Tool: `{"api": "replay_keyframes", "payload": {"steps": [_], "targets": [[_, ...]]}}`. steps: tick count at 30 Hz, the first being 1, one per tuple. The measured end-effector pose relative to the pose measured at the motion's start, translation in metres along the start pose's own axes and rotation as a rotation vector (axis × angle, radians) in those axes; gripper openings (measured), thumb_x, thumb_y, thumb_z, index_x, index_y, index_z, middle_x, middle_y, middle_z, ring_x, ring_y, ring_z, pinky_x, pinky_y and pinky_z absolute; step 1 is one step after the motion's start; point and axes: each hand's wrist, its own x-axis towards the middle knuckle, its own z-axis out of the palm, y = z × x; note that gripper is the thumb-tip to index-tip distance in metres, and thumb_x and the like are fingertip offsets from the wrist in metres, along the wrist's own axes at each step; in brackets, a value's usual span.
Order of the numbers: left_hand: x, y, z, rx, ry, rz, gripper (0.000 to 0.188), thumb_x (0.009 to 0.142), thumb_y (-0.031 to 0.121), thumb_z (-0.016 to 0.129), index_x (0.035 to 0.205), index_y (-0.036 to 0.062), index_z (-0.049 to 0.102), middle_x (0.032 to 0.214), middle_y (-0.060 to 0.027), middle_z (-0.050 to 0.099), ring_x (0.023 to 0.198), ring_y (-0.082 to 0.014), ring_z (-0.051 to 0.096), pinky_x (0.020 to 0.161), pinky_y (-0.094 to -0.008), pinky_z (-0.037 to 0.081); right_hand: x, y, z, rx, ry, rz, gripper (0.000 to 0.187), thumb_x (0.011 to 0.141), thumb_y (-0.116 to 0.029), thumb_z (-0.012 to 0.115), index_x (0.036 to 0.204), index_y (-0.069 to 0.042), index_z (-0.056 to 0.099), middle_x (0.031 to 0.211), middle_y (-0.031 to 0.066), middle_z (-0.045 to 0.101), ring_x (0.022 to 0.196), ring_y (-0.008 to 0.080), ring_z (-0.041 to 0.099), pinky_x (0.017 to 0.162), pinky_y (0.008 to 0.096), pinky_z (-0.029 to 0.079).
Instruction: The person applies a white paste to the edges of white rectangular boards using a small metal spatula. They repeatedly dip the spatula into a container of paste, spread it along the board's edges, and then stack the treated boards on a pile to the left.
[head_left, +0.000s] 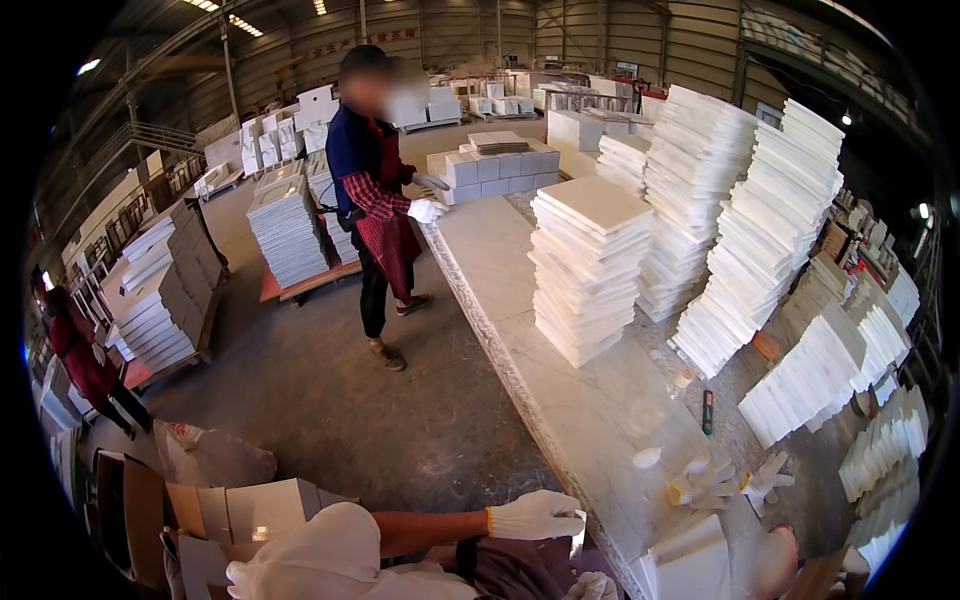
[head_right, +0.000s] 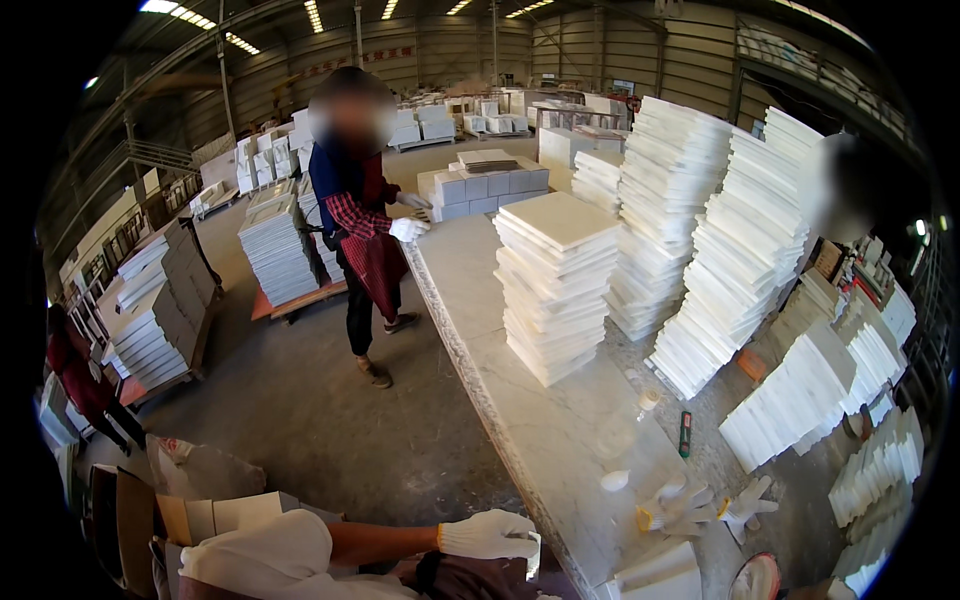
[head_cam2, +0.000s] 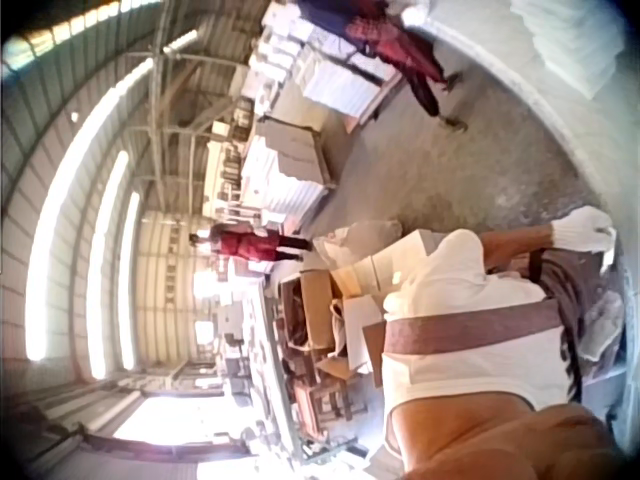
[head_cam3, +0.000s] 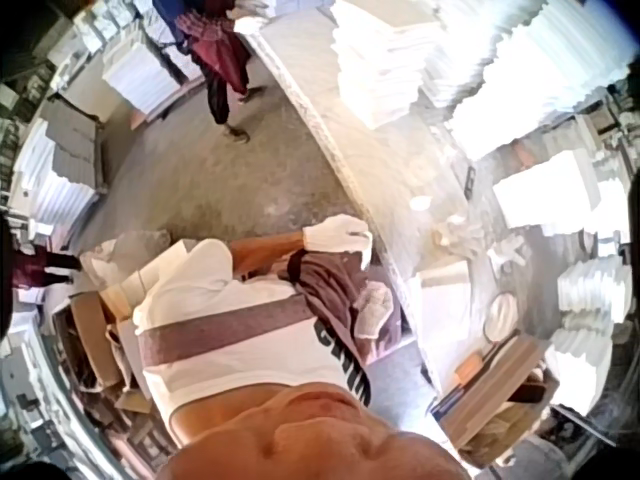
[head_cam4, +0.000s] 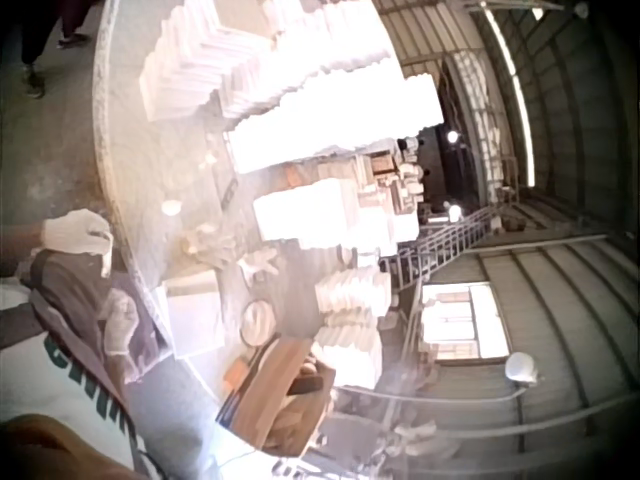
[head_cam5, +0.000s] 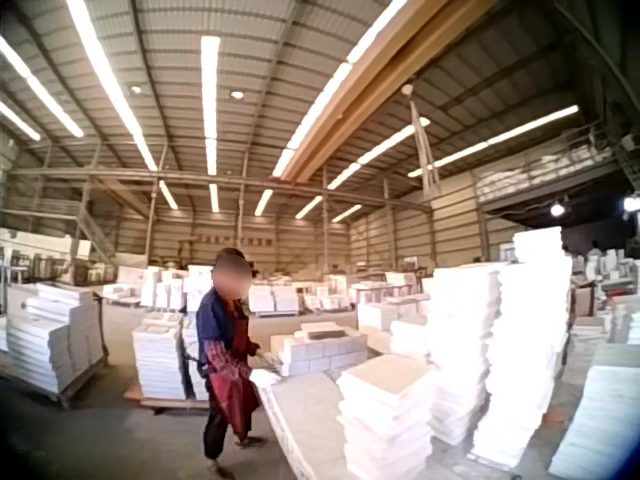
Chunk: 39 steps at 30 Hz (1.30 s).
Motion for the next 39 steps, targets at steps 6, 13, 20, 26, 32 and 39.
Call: {"api": "replay_keyframes", "payload": {"steps": [6,13,20,26,32,39], "targets": [[-0.001,0.000,0.002,0.018,-0.085,0.094,0.027,0.092,0.031,0.059,0.096,0.0046,0.066,0.088,-0.0137,0.068,0.085,-0.0286,0.066,0.079,-0.0373,0.049,-0.005,-0.018,0.018,0.041,0.272,0.185,0.011,0.101,-0.013,0.056,0.106,-0.004,0.061,0.075,-0.0002,0.056,0.059,0.0059,0.047,0.049,0.0187,0.038],[-0.012,0.004,0.006,0.024,-0.135,0.166,0.026,0.091,0.027,0.058,0.091,0.0022,0.067,0.084,-0.0148,0.069,0.083,-0.0263,0.067,0.077,-0.0366,0.049,-0.018,-0.011,0.005,-0.025,0.161,0.042,0.020,0.103,-0.019,0.052,0.098,-0.003,0.063,0.066,0.0015,0.054,0.056,0.0083,0.047,0.049,0.0215,0.037],[-0.018,0.004,0.013,-0.019,-0.145,0.215,0.027,0.090,0.027,0.059,0.089,0.0006,0.065,0.082,-0.0161,0.067,0.082,-0.0281,0.066,0.075,-0.0381,0.048,-0.023,0.003,-0.010,0.045,0.110,0.071,0.031,0.106,-0.026,0.046,0.112,-0.001,0.062,0.081,0.0081,0.062,0.071,0.0103,0.057,0.065,0.0203,0.046],[-0.018,-0.002,0.023,0.050,-0.131,0.288,0.027,0.089,0.028,0.060,0.087,0.0013,0.064,0.080,-0.0173,0.065,0.078,-0.0299,0.064,0.071,-0.0392,0.047,-0.039,-0.019,0.005,0.159,-0.133,0.145,0.045,0.105,-0.031,0.050,0.138,0.000,0.051,0.115,0.0114,0.062,0.094,0.0139,0.059,0.083,0.0252,0.050],[-0.024,0.001,0.024,-0.025,-0.166,0.263,0.029,0.088,0.029,0.061,0.082,0.0010,0.061,0.073,-0.0158,0.061,0.071,-0.0283,0.061,0.066,-0.0384,0.046,-0.037,-0.021,0.013,0.096,-0.309,0.201,0.032,0.103,-0.024,0.054,0.120,0.003,0.058,0.090,0.0039,0.060,0.078,0.0117,0.055,0.070,0.0243,0.046],[-0.032,0.005,0.023,-0.093,-0.168,0.244,0.031,0.088,0.030,0.061,0.077,0.0002,0.058,0.069,-0.0138,0.059,0.066,-0.0249,0.057,0.061,-0.0380,0.044,-0.043,-0.039,0.030,0.039,-0.249,0.292,0.020,0.099,-0.010,0.058,0.113,0.004,0.060,0.083,0.0022,0.059,0.072,0.0096,0.054,0.064,0.0215,0.044]]}}
